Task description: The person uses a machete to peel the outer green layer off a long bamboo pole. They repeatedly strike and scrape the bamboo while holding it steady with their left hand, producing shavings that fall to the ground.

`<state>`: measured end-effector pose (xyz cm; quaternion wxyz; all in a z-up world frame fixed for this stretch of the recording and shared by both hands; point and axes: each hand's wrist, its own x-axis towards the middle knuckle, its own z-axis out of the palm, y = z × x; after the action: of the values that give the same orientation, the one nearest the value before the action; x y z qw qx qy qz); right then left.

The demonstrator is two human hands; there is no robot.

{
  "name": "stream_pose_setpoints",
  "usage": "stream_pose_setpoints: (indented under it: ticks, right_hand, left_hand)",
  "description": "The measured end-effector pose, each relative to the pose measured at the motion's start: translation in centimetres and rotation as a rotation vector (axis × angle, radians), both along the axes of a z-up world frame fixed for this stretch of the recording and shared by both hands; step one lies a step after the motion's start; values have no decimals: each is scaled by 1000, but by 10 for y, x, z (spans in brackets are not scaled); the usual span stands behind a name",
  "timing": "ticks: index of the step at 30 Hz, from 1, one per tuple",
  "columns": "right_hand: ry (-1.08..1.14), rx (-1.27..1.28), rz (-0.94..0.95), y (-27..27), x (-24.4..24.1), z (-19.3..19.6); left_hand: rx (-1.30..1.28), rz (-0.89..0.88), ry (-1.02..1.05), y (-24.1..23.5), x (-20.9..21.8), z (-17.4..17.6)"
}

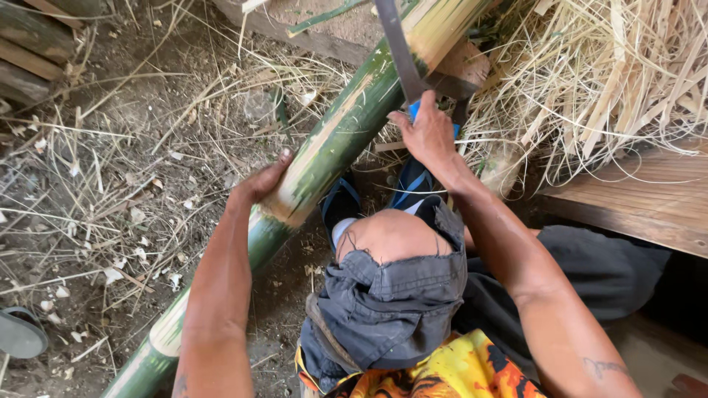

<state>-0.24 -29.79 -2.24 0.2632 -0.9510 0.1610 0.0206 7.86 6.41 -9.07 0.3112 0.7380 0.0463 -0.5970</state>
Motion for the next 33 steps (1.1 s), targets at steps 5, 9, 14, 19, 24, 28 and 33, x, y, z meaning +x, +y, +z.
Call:
stream_pose_setpoints:
  ticks: [5, 9, 14, 19, 24, 28, 33]
  right_hand:
    - [-197, -98, 129, 3, 15, -16]
    - [-87, -83, 126, -4, 15, -21]
    - [-49, -52, 136, 2, 43, -22]
    - [102, -143, 228, -3, 51, -4]
    - [28, -353, 311, -12, 32, 28]
    - [71, -440, 288, 16, 33, 48]
    - [299, -373, 578, 53, 16, 53]
  left_hand:
    - [60, -60, -74, 3, -5, -20]
    - [91, -64, -175, 0, -10, -3]
    - [155, -90, -324, -1, -4, 69]
    - [295, -381, -693, -12, -28, 108]
    - [290, -294, -894, -17, -47, 92]
    - [254, -233, -941, -17, -49, 94]
    - [299, -254, -870, -22, -48, 109]
